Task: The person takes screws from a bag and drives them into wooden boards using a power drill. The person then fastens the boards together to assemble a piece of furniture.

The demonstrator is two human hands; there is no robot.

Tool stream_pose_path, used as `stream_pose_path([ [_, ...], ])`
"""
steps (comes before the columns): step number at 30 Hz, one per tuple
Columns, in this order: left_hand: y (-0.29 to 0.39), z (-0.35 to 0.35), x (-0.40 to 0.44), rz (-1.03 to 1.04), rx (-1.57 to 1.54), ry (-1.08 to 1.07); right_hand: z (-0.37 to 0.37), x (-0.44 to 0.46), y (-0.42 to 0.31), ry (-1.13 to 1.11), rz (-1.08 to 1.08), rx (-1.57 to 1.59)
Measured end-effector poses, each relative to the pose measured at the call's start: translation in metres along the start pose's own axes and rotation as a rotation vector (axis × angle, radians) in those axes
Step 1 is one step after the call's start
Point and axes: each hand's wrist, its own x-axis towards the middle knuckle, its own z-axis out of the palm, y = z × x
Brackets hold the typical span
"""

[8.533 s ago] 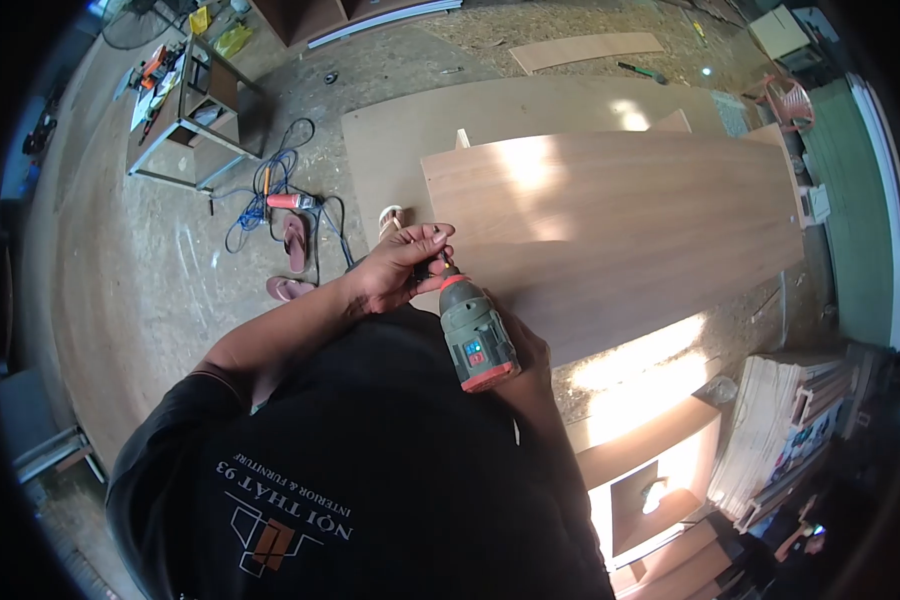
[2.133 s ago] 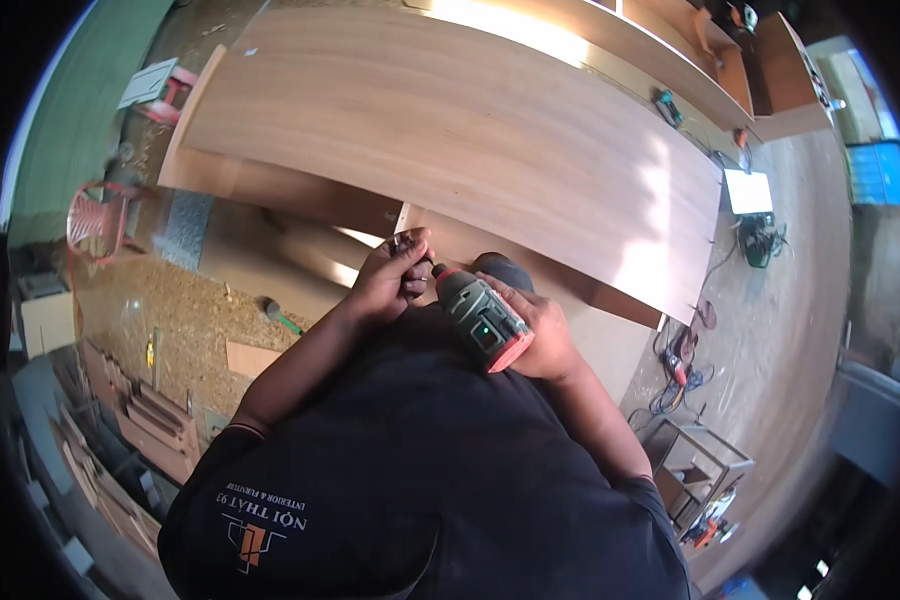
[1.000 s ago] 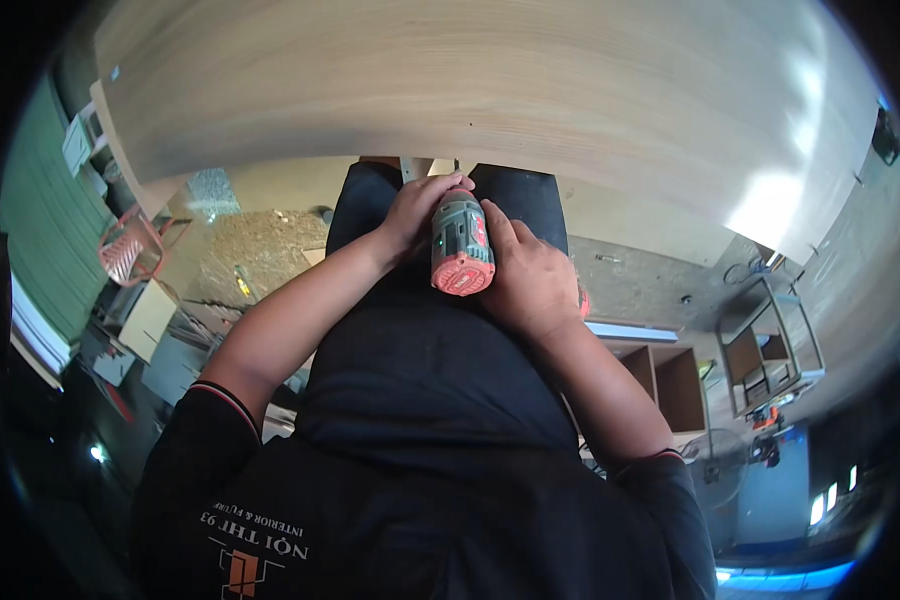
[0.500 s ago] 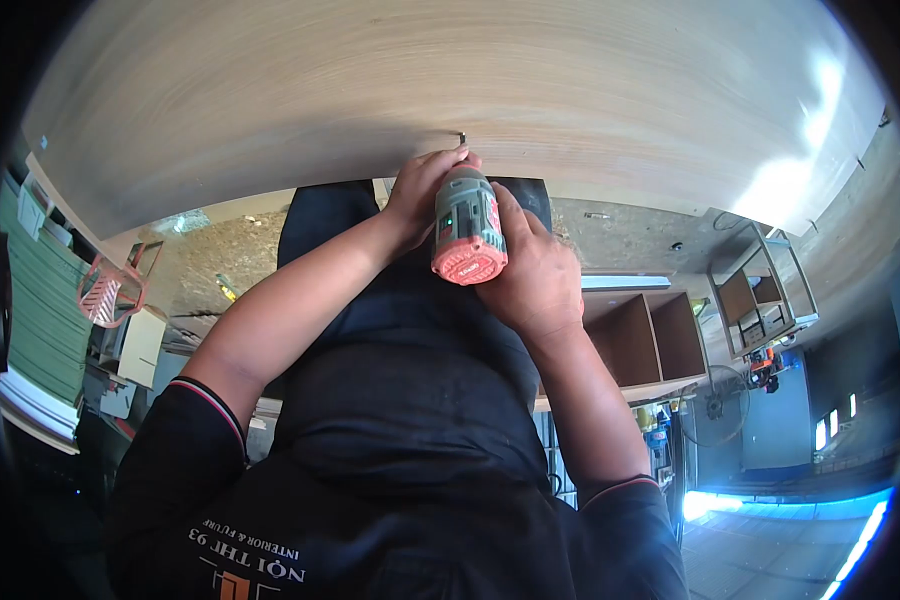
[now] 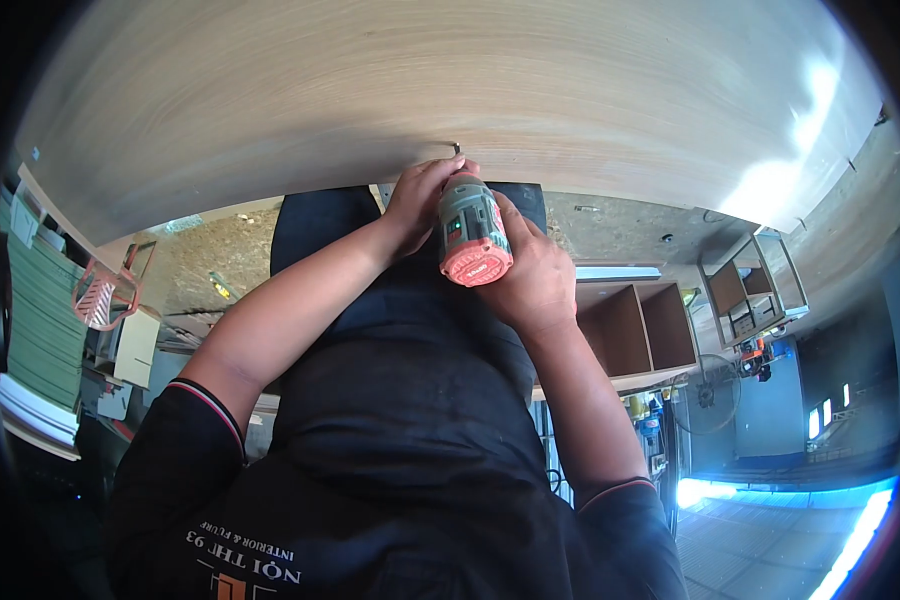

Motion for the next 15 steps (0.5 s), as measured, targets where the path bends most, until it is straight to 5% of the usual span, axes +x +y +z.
stream_pose_path([
  [10, -0.008, -0.027, -0.005, -0.028, 0.154, 0.152, 0.009, 0.005, -0.002, -0.01, 0.033, -0.001],
  [15, 0.016, -0.05, -0.029, -0.039, 0.037, 0.003, 0.006, 0.004, -0.005, -0.063, 0.073, -0.038],
])
